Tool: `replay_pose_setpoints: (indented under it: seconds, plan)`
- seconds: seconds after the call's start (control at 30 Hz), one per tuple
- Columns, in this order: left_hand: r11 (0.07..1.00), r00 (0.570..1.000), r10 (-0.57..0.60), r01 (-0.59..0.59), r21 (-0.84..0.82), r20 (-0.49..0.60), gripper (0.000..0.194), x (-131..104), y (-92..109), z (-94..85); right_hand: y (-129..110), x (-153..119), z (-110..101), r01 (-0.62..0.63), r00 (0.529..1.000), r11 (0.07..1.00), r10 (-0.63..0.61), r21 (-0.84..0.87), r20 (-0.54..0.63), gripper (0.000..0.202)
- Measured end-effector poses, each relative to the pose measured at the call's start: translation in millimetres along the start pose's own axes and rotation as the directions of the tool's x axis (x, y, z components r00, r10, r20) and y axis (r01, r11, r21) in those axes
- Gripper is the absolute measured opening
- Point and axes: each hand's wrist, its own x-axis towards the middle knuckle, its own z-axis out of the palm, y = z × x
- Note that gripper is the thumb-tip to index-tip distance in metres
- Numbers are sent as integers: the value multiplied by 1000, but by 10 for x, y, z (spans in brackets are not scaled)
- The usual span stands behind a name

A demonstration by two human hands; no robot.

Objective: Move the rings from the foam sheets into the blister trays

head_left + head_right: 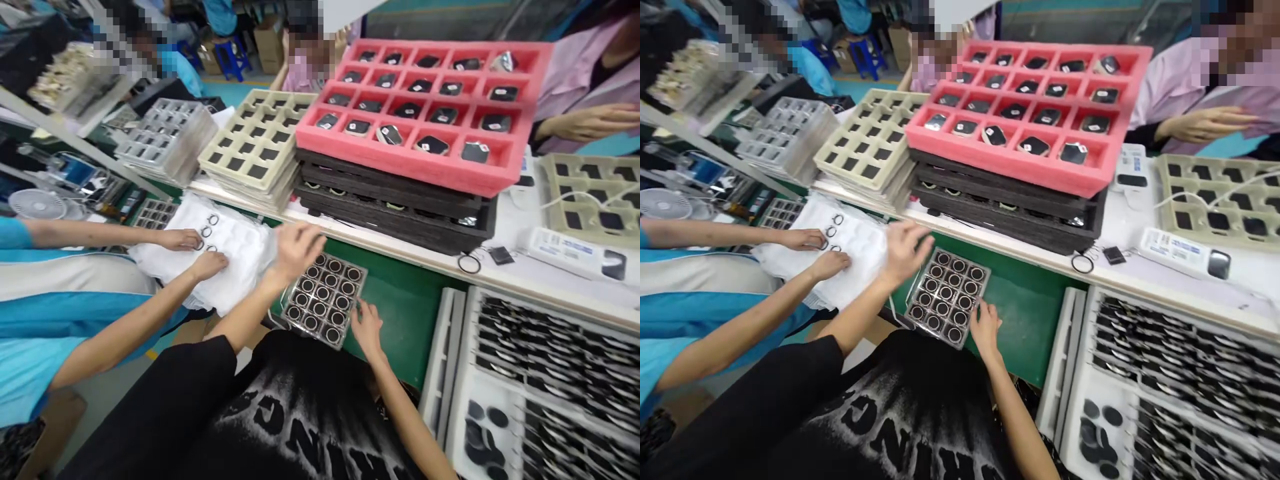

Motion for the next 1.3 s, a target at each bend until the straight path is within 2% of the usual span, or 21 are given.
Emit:
replay_pose_setpoints:
  seconds: [0.07, 0.1, 0.17, 0.23, 0.27, 0.3, 0.37, 0.47, 0.6, 0.73, 0.83, 0.9, 0.97, 1.07, 1.1, 1.17, 1.23, 1.3]
  plan:
    - [996, 983, -53, 65, 64, -178, 39, 399, -347, -498, -383, 150, -13, 152, 988, 987, -152, 55, 4, 49]
    - [993, 975, -58, 79, 93, -213, 41, 576, -523, -684, -645, 232, -10, 249, 968, 963, -251, 102, 3, 48]
    - [988, 985, -25, 50, 143, -168, 42, 857, -838, -908, -1283, 423, 16, 451, 890, 867, -456, 210, -27, 47]
    - [983, 998, 42, -33, 180, -47, 40, 1030, -1065, -970, -1992, 658, 63, 591, 799, 752, -595, 292, -84, 49]
    - [978, 997, 80, -81, 191, 10, 37, 1080, -1142, -964, -2336, 789, 88, 625, 771, 711, -627, 321, -112, 52]
    - [972, 992, 116, -124, 198, 54, 35, 1113, -1198, -947, -2653, 924, 113, 639, 762, 693, -630, 333, -150, 56]
    - [961, 981, 171, -188, 202, 96, 30, 1149, -1262, -911, -3165, 1181, 156, 627, 778, 713, -589, 315, -218, 65]
    - [959, 971, 220, -232, 162, 91, 28, 1198, -1298, -903, -3584, 1458, 211, 609, 791, 747, -548, 268, -271, 74]
    - [968, 968, 249, -248, 45, -14, 30, 1316, -1309, -963, -3732, 1571, 252, 601, 786, 755, -501, 261, -361, 69]
    - [976, 972, 206, -212, -53, -112, 33, 1444, -1273, -1069, -3782, 1538, 230, 569, 799, 783, -454, 253, -394, 65]
    - [973, 975, 131, -161, -165, -178, 39, 1596, -1230, -1228, -3756, 1514, 218, 539, 812, 815, -436, 211, -390, 64]
    - [957, 964, 63, -132, -258, -260, 43, 1763, -1194, -1406, -3703, 1514, 227, 510, 829, 836, -413, 204, -378, 63]
    - [926, 916, -30, -125, -356, -401, 48, 1950, -1135, -1647, -3651, 1526, 236, 484, 847, 849, -393, 214, -359, 63]
    - [881, 802, -123, -182, -436, -584, 55, 2058, -962, -2030, -3632, 1527, 206, 464, 869, 851, -382, 246, -314, 64]
    - [878, 779, -122, -204, -432, -615, 56, 1995, -879, -2122, -3638, 1503, 177, 466, 871, 843, -385, 270, -304, 64]
    - [896, 756, -83, -229, -381, -650, 57, 1682, -691, -2184, -3644, 1379, 84, 486, 866, 798, -382, 358, -323, 64]
    - [933, 753, 4, -240, -269, -658, 55, 1152, -506, -2045, -3600, 1133, -50, 505, 862, 692, -373, 516, -344, 64]
    - [953, 786, 168, -284, -107, -595, 52, 505, -360, -1743, -3474, 783, -202, 480, 869, 527, -395, 701, -299, 65]
